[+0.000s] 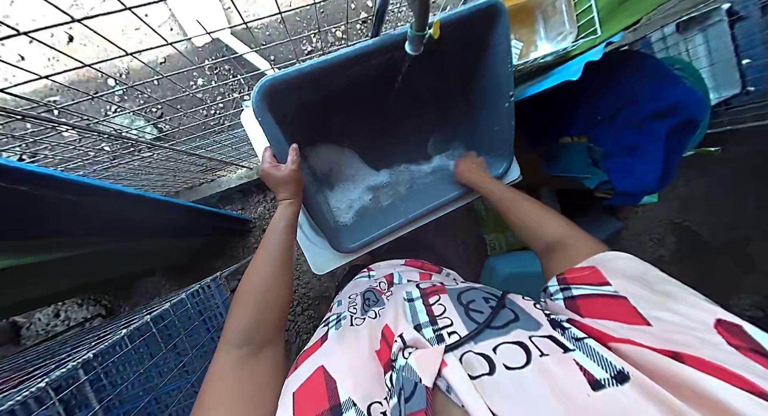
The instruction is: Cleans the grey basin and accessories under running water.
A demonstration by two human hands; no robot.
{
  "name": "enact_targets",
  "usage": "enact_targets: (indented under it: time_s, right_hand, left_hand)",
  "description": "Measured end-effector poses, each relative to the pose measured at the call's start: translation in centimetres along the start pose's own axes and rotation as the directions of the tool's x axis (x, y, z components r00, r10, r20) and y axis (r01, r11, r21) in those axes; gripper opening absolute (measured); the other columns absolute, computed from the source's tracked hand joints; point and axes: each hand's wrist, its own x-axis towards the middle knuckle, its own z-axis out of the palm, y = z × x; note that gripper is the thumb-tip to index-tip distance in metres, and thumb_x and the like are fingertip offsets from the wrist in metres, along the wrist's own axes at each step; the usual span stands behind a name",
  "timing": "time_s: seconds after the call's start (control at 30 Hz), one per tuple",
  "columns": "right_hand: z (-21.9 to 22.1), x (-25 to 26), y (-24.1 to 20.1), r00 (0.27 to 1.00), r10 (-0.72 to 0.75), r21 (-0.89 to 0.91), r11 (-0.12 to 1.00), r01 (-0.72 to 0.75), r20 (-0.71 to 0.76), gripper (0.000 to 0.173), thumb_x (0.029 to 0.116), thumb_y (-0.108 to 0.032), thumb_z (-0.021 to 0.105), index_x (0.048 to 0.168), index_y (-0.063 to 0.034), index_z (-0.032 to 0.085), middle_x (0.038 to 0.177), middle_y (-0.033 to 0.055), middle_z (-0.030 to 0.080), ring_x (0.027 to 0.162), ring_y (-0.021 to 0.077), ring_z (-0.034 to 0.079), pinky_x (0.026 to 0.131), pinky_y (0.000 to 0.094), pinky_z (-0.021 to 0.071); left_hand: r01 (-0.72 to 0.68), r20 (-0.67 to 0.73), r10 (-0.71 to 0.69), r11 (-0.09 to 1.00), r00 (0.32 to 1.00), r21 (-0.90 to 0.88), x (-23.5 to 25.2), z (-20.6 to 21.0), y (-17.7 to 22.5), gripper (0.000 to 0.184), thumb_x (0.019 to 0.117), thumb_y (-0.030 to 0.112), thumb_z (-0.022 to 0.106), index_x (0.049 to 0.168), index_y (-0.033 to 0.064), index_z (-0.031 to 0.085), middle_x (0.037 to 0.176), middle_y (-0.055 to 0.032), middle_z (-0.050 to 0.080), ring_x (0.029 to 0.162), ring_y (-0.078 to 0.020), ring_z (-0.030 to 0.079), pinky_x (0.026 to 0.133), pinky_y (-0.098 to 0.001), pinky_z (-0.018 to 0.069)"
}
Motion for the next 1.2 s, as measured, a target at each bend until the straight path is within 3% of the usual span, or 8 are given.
enact_targets:
  time_s: [0.2, 0.4, 0.53, 0.67, 0.77, 0.83, 0.93, 1.2]
  right_hand:
    - [-0.2, 5.7, 3.9, 0.953, -0.303, -0.373, 0.881, 0.291, 0.026, 0.024, 0.0976, 0.002, 0.056, 0.113, 0.0153, 0.068, 0.134, 0.0350, 0.058, 0.133, 0.0516, 0.049, 0.111, 0.0666, 0.0361]
    - [1.2, 6.3, 1.1, 0.997, 0.028, 0.042, 0.999, -0.025, -0.079, 0.036, 0.0951, -0.002, 0.060, 0.124, 0.0196, 0.059, 0.146, 0.0385, 0.045, 0.138, 0.0548, 0.042, 0.111, 0.0689, 0.0344]
    - [0.3, 7.0, 4.5, 0.951, -0.295, -0.130, 0.943, 0.305, 0.091, 0.028, 0.0959, -0.006, 0.064, 0.116, 0.0137, 0.067, 0.134, 0.0328, 0.059, 0.131, 0.0495, 0.052, 0.108, 0.0691, 0.0379]
    - [-3.7, 9.3, 6.2, 0.786, -0.600, -0.550, 0.610, 0.570, 0.149, 0.028, 0.0990, 0.010, 0.046, 0.116, 0.0161, 0.067, 0.137, 0.0326, 0.058, 0.140, 0.0485, 0.043, 0.122, 0.0579, 0.0253]
    - [-3.6, 9.7, 6.1, 0.831, -0.556, -0.413, 0.759, 0.503, -0.010, 0.028, 0.0985, 0.007, 0.049, 0.118, 0.0144, 0.067, 0.142, 0.0302, 0.056, 0.141, 0.0467, 0.044, 0.120, 0.0584, 0.0302]
    - [-1.2, 7.6, 4.2, 0.946, -0.311, -0.164, 0.942, 0.294, -0.091, 0.029, 0.0942, -0.002, 0.062, 0.116, 0.0170, 0.066, 0.140, 0.0361, 0.054, 0.136, 0.0529, 0.046, 0.112, 0.0674, 0.0357]
    - [0.8, 5.0, 0.1, 0.995, -0.097, -0.039, 0.994, 0.097, 0.014, 0.051, 0.0935, -0.014, 0.067, 0.127, 0.0219, 0.056, 0.147, 0.0466, 0.036, 0.141, 0.0635, 0.032, 0.107, 0.0781, 0.0322]
    - [6.0, -6.4, -16.4, 0.816, -0.525, 0.046, 0.846, 0.531, 0.242, 0.047, 0.0985, -0.027, 0.064, 0.124, 0.0123, 0.064, 0.146, 0.0383, 0.045, 0.138, 0.0575, 0.040, 0.106, 0.0752, 0.0349]
  left_hand:
    - [0.031, 0.026, -0.034, 0.995, 0.999, 0.097, -0.1, -0.2, 0.1, 0.036, 0.0954, 0.024, 0.067, 0.110, -0.0079, 0.064, 0.095, -0.0181, 0.069, 0.086, -0.0188, 0.067, 0.084, -0.0405, 0.0524]
    - [0.029, 0.009, -0.030, 0.994, 1.000, 0.101, 0.4, 0.4, 0.0, 0.037, 0.0956, 0.024, 0.067, 0.111, -0.0098, 0.063, 0.098, -0.0179, 0.068, 0.087, -0.0148, 0.065, 0.086, -0.0348, 0.0517]
    - [-0.002, 0.002, 0.001, 0.996, 1.000, 0.085, 0.0, 0.1, -0.4, 0.042, 0.0948, 0.024, 0.066, 0.115, -0.0122, 0.062, 0.104, -0.0235, 0.069, 0.093, -0.0202, 0.067, 0.090, -0.0398, 0.0524]
    - [0.011, -0.027, -0.010, 0.999, 1.000, 0.040, -0.3, 0.5, 0.3, 0.040, 0.0948, 0.021, 0.066, 0.116, -0.0118, 0.062, 0.103, -0.0204, 0.069, 0.092, -0.0144, 0.066, 0.089, -0.0343, 0.0527]
    - [0.035, -0.052, -0.034, 0.999, 0.998, 0.016, -0.7, 0.6, 0.2, 0.039, 0.0943, 0.020, 0.066, 0.117, -0.0117, 0.062, 0.104, -0.0188, 0.069, 0.092, -0.0110, 0.066, 0.089, -0.0305, 0.0530]
    - [0.030, -0.052, -0.029, 0.999, 0.998, 0.021, -0.7, 0.6, 0.5, 0.037, 0.0944, 0.019, 0.066, 0.116, -0.0114, 0.062, 0.103, -0.0187, 0.070, 0.092, -0.0114, 0.067, 0.089, -0.0302, 0.0530]
    - [0.031, -0.046, -0.031, 1.000, 0.998, 0.000, -0.8, 0.5, 0.9, 0.036, 0.0947, 0.019, 0.066, 0.115, -0.0113, 0.063, 0.103, -0.0181, 0.070, 0.092, -0.0117, 0.067, 0.088, -0.0303, 0.0539]
    - [0.041, -0.044, -0.043, 0.998, 0.998, -0.041, -0.4, 0.5, 0.4, 0.033, 0.0963, 0.022, 0.067, 0.112, -0.0080, 0.066, 0.097, -0.0151, 0.072, 0.088, -0.0147, 0.070, 0.086, -0.0344, 0.0566]
